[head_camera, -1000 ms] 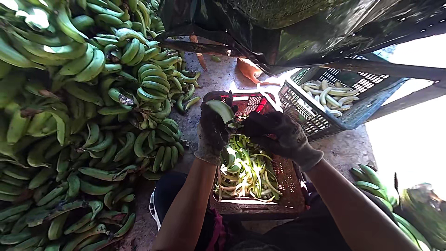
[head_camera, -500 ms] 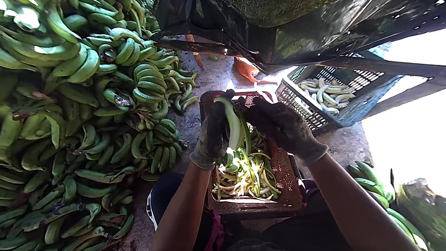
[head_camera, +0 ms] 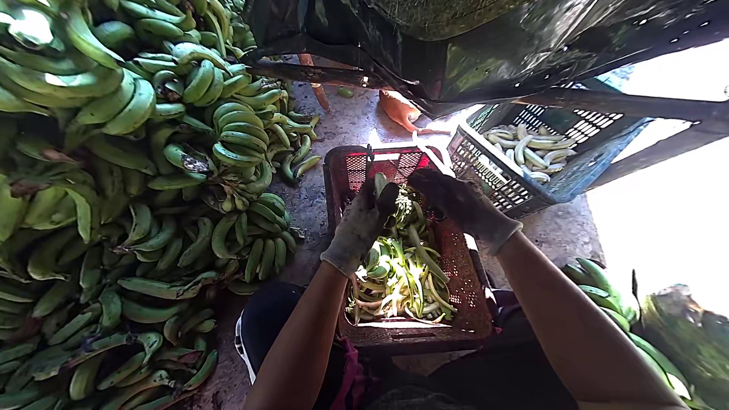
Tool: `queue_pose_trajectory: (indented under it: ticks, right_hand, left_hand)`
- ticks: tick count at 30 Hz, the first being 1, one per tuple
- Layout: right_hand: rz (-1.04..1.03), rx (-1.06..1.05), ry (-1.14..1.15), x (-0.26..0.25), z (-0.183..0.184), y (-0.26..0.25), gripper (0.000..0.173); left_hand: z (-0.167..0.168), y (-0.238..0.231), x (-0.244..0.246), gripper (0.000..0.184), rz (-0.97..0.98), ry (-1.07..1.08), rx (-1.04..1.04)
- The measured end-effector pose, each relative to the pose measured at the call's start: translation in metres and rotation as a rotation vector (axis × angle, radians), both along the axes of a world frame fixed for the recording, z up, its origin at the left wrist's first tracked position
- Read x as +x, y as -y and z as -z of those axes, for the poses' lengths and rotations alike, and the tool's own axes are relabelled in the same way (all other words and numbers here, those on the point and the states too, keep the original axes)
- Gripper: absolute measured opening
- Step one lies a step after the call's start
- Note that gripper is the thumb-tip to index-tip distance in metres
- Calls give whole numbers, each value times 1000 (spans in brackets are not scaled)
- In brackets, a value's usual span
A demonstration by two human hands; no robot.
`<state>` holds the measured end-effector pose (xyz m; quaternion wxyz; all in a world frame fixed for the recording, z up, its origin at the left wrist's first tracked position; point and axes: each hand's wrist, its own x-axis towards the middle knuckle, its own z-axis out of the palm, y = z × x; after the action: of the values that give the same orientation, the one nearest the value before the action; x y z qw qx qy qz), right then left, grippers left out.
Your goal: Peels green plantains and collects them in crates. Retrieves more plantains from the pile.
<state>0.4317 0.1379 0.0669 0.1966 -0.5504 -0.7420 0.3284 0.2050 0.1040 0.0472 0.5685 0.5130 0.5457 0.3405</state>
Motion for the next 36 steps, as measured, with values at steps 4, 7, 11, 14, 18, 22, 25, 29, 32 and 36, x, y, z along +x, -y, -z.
queue_pose_trajectory:
  ticks: [4, 7, 11, 14, 18, 22, 25, 29, 32, 36]
  right_hand:
    - [-226, 404, 119, -6, 6, 17, 58]
    - [-367, 597, 217, -2, 14, 20, 63]
    - [-362, 779, 227, -5, 5, 26, 57]
    - [-285, 766, 245, -7, 2, 29, 53]
    - [-131, 544, 179, -14, 1, 34, 60]
    - [29, 113, 15, -20, -19, 25, 44]
    - [124, -215, -103, -12, -15, 13, 50]
    - [-179, 196, 13, -5, -10, 27, 45]
    - [-349, 528, 104, -2, -1, 30, 59]
    - [-212, 424, 189, -8, 1, 22, 57]
  left_hand:
    - [1, 4, -20, 39, -126, 154, -4]
    - [-1, 4, -32, 45, -107, 420, -32]
    - [-5, -10, -30, 51, 1, 880, -112]
    - [-10, -2, -26, 48, -70, 801, -69]
    - [-10, 17, -17, 38, -185, 337, 170]
    - [-17, 26, -2, 43, -62, 128, 304]
    - [-9, 16, -3, 43, -80, 317, 160]
    - [6, -5, -27, 53, -151, 750, 54]
    - [6, 3, -30, 45, -183, 670, 50]
    - [-4, 22, -19, 42, -113, 277, 173]
